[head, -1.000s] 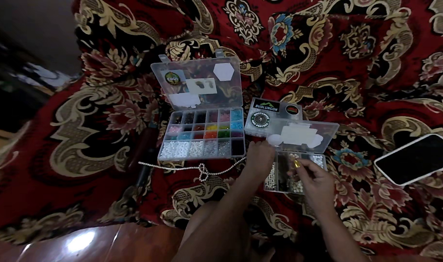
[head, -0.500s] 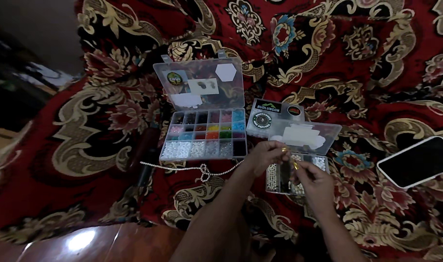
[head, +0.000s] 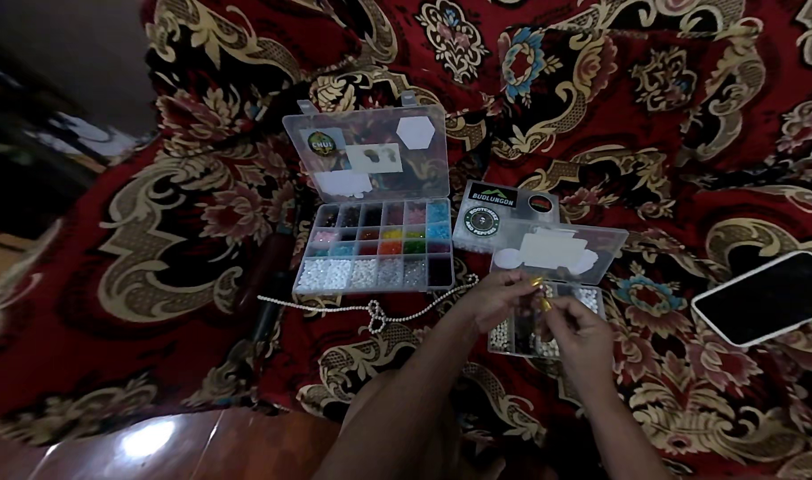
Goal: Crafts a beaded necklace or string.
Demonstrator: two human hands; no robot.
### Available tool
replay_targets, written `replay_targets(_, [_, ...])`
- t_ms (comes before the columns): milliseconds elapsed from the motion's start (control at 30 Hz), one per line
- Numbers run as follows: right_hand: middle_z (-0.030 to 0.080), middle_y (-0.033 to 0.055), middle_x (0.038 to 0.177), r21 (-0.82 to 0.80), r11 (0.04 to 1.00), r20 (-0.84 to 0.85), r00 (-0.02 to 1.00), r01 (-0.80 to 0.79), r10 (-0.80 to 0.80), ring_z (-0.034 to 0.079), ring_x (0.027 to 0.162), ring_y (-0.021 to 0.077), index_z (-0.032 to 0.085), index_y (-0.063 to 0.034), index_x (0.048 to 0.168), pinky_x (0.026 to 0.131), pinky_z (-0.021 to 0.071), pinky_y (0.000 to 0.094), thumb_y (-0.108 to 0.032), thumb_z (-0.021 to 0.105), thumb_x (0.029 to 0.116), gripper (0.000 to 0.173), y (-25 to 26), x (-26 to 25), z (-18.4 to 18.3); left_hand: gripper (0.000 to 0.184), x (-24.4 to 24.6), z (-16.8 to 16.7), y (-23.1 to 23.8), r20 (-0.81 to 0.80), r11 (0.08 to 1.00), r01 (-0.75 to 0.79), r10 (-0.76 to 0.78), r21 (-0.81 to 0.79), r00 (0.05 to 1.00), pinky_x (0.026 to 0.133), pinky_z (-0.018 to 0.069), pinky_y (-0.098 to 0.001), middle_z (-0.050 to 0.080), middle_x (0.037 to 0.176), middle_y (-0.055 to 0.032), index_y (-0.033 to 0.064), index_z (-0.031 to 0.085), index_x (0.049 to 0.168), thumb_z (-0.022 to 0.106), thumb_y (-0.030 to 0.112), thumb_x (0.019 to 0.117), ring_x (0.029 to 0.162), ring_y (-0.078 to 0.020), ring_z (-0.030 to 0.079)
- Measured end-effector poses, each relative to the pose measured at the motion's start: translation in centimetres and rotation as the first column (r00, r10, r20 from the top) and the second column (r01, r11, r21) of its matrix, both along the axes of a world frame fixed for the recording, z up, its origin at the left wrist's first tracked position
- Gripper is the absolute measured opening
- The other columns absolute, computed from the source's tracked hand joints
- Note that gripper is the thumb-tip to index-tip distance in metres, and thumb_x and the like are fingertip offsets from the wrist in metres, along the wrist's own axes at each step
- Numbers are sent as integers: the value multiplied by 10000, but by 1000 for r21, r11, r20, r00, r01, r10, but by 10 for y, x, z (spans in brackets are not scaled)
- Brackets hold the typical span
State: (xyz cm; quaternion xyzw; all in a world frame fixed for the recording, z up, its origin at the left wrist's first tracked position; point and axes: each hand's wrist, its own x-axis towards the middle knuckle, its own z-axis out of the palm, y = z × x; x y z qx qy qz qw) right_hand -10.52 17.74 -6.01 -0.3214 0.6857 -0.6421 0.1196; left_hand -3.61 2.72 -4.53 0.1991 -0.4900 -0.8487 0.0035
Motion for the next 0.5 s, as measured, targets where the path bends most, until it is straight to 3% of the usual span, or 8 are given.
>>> replay_targets(500, [679, -47, 693, 26, 1000, -4, 1000, 17, -17, 634, 555, -3, 713, -30, 884, 528, 562, 164, -112, 616, 912, 130, 0, -1, -1, 181, 0, -1, 2, -7, 1000, 0, 0, 6, 1000, 763, 563, -251, 676, 897, 40, 93, 621, 1011, 456, 115, 1081, 787, -57, 655])
